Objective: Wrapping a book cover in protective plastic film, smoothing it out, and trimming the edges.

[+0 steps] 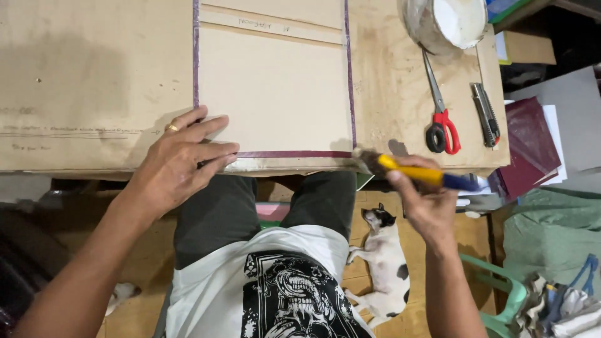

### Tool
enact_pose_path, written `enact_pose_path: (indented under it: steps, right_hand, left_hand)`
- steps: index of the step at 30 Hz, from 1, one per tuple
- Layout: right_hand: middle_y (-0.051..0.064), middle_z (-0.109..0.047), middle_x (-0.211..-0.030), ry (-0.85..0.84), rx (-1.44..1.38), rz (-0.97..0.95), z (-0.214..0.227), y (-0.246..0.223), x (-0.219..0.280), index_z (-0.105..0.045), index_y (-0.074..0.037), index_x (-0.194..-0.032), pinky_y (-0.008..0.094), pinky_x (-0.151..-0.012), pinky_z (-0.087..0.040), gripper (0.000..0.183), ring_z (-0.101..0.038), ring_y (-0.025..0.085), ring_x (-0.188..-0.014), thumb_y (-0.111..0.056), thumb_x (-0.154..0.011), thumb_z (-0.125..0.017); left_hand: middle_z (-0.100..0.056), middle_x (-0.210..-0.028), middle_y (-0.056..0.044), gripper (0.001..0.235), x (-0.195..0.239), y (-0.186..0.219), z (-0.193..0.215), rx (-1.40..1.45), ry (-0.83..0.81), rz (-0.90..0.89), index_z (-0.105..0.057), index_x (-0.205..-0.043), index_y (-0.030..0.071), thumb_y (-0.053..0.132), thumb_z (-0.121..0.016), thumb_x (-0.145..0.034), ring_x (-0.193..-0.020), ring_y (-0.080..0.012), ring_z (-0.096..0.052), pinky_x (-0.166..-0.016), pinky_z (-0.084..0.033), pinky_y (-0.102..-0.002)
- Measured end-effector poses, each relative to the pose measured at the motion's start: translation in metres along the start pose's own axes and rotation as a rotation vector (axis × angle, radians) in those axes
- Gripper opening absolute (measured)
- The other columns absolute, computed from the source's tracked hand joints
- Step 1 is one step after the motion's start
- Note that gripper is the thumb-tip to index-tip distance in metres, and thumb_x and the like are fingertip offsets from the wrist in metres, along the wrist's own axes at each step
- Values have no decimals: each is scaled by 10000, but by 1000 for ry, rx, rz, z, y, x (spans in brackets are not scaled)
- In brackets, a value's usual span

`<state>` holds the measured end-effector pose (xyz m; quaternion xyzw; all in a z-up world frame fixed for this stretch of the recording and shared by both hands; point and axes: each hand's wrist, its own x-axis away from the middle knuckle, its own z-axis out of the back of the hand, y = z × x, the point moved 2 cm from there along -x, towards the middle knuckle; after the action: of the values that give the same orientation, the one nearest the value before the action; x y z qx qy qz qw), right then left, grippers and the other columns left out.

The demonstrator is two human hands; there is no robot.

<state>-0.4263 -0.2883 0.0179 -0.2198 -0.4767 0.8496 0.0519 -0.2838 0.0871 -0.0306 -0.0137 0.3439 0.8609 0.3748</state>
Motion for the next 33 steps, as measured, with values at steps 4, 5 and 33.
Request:
enact_pose_path:
  steps: [4, 5, 33]
  right_hand:
    - [145, -710, -1244, -318, -63, 185, -4, -8, -4, -638, -65, -1242, 329, -1029, -642, 283, -743, 247, -1139, -36, -968, -703]
    - [163, -713, -1236, -331, 20, 277, -9, -16, -6, -633, -56, -1234, 349, -1042, -640, 293, -748, 276, -1145, -13, -956, -714]
    - [137, -717, -1236, -690, -47, 440, -64, -89, 7, -671, -92, -1078, 422, -1023, -593, 140, -692, 341, -1226, -157, -980, -597]
  left_hand:
    - [-637, -1424, -157, 234, 5, -6, -7, 273, 98, 28, -798, -1107, 228, 131, -781, -894, -1475, -377, -430, -1197, -372, -465]
    - [-636, -1423, -141, 204, 5, -5, -6, 290, 80, 57, -803, -1098, 203, 156, -768, -903, -1481, -360, -412, -1189, -378, -463]
    - [-658, -1109, -124, 351, -24, 1, 2, -175, -12, -103, -713, -1085, 85, 385, -743, -905, -970, -325, -612, -972, -407, -470]
